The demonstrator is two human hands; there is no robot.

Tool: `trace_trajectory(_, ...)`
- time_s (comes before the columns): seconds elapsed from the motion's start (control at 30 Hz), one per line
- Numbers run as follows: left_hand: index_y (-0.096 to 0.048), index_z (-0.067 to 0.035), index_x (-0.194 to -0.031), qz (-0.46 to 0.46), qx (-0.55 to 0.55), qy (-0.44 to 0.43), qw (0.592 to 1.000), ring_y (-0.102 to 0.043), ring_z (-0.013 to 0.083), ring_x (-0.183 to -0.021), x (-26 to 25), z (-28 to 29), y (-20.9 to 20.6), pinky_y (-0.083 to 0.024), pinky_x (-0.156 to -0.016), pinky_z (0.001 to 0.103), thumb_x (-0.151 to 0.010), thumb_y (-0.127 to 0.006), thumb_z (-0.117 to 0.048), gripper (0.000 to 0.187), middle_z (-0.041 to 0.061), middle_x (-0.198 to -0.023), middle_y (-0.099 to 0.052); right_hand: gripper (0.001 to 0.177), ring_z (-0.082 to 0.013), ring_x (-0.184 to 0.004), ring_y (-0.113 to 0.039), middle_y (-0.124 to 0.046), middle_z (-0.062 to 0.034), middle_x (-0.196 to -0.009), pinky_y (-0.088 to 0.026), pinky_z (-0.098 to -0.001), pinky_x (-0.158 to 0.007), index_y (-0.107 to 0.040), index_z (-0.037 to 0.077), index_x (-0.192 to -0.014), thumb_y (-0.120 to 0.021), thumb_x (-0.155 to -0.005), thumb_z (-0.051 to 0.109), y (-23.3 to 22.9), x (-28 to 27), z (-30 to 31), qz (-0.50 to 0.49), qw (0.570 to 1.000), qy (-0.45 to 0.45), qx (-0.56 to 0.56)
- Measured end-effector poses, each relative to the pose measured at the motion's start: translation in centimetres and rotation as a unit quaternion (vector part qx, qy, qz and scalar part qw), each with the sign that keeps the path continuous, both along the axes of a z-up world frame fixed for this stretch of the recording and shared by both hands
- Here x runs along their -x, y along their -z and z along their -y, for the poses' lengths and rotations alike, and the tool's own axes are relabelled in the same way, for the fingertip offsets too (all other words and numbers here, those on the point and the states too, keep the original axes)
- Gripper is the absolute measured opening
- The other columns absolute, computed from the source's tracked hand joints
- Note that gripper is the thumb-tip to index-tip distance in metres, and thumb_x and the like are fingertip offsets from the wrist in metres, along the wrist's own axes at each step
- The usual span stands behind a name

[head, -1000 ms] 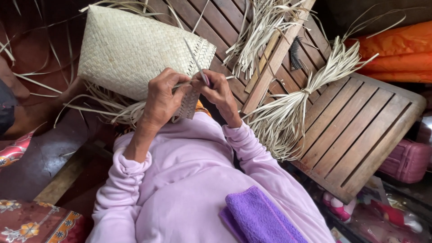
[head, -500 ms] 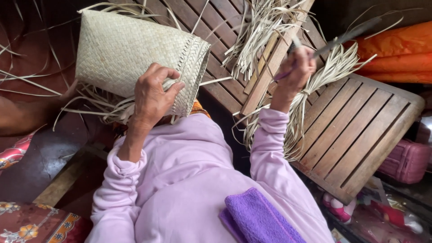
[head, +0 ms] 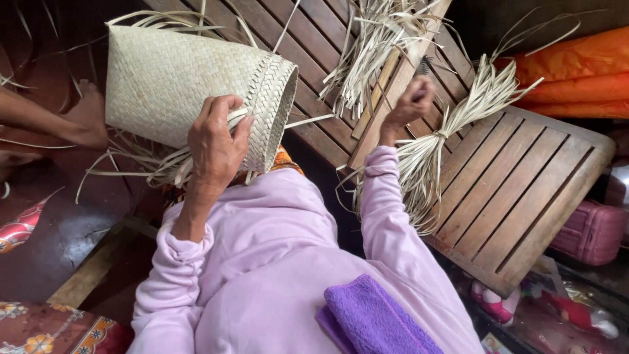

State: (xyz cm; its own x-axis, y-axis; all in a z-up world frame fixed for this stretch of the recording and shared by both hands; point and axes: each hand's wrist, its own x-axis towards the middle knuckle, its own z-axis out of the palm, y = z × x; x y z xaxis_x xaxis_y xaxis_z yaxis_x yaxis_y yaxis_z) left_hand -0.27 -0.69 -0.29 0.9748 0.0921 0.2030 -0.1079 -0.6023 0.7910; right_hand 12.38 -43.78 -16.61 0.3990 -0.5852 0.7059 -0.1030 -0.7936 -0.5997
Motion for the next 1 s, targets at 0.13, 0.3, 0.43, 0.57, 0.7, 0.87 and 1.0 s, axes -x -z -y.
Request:
trace_trajectory(0.13, -0.063, -0.010, -0.107, -0.003, -0.011, -0.003, 1.000, -0.070, 0.0330, -0.086, 0.1, -0.1, 0.1, -0.057, -0.073, 0.042, -0.087, -0.080, -0.015, 0.026, 0.008, -0.095, -0.062, 0.011, -0.0093, -0.049, -0.049, -0.054, -0.0027, -0.052, -0.043, -0.0261, -0.051, -0.068, 0.016, -0.079, -0.070, -0.087, 0.023, 2.7, 2.4, -3.7, -0.032, 0.990, -0.055, -0.126)
trace_trajectory(0.3, -0.063, -0.010, -0.107, -0.002, -0.013, 0.003, 1.000, -0.070, 0.0335, -0.086, 0.2, 0.0, -0.1, -0.057, -0.072, 0.042, -0.089, -0.079, -0.015, 0.025, 0.007, -0.095, -0.061, 0.022, -0.0085, -0.040, -0.046, -0.056, 0.0027, -0.044, -0.041, -0.0237, -0.045, -0.067, 0.020, -0.065, -0.070, -0.081, 0.034, -3.1, -1.4, -2.9, 0.015, 0.984, -0.061, -0.165)
trace_trajectory(0.43, -0.063, -0.001, -0.106, 0.021, -0.034, 0.013, 0.999, -0.066, 0.0356, -0.082, 0.2, 0.5, -2.0, -0.050, -0.068, 0.045, -0.086, -0.080, -0.003, 0.026, 0.016, -0.101, -0.065, 0.021, -0.0176, -0.054, -0.071, -0.075, -0.0096, -0.072, -0.060, -0.0280, -0.043, -0.071, 0.005, -0.083, -0.063, -0.086, 0.024, -11.0, -4.8, -0.4, 0.140, 0.963, -0.164, -0.162)
trace_trajectory(0.57, -0.063, -0.003, -0.105, 0.023, -0.043, 0.005, 0.999, -0.067, 0.0344, -0.080, 0.2, 0.6, -1.9, -0.051, -0.066, 0.045, -0.085, -0.081, -0.002, 0.027, 0.014, -0.101, -0.065, 0.015, -0.0099, -0.035, -0.045, -0.063, -0.0056, -0.060, -0.038, -0.0232, -0.027, -0.069, 0.006, -0.086, -0.061, -0.091, 0.018, -17.2, -6.2, -0.1, 0.256, 0.933, -0.203, -0.153)
trace_trajectory(0.7, -0.063, -0.003, -0.105, 0.027, -0.057, 0.003, 0.998, -0.067, 0.0337, -0.080, 0.2, 0.6, -1.9, -0.051, -0.065, 0.045, -0.085, -0.082, -0.004, 0.027, 0.014, -0.101, -0.066, 0.012, -0.0086, -0.053, -0.060, -0.066, -0.0003, -0.075, -0.054, -0.0210, -0.048, -0.066, 0.014, -0.090, -0.056, -0.096, 0.018, -16.5, -6.0, 0.7, 0.262, 0.952, -0.148, 0.052)
trace_trajectory(0.87, -0.064, -0.005, -0.104, 0.038, -0.068, -0.008, 0.997, -0.066, 0.0327, -0.084, 0.2, 0.5, -1.4, -0.053, -0.070, 0.043, -0.086, -0.081, -0.009, 0.025, 0.010, -0.097, -0.062, 0.011, -0.0169, -0.055, -0.067, -0.066, -0.0021, -0.070, -0.059, -0.0280, -0.058, -0.065, 0.017, -0.088, -0.062, -0.091, 0.027, -1.5, -2.1, 0.6, 0.051, 0.994, -0.016, 0.094)
trace_trajectory(1.0, -0.065, -0.009, -0.105, 0.054, -0.078, -0.016, 0.995, -0.064, 0.0312, -0.085, 0.4, 0.2, -1.1, -0.053, -0.074, 0.041, -0.086, -0.079, -0.013, 0.024, 0.007, -0.092, -0.058, 0.004, -0.0396, -0.057, -0.063, -0.061, -0.0173, -0.065, -0.050, -0.0470, -0.058, -0.070, 0.010, -0.087, -0.070, -0.083, 0.012, 5.2, 3.7, -4.4, -0.099, 0.988, -0.119, -0.006)
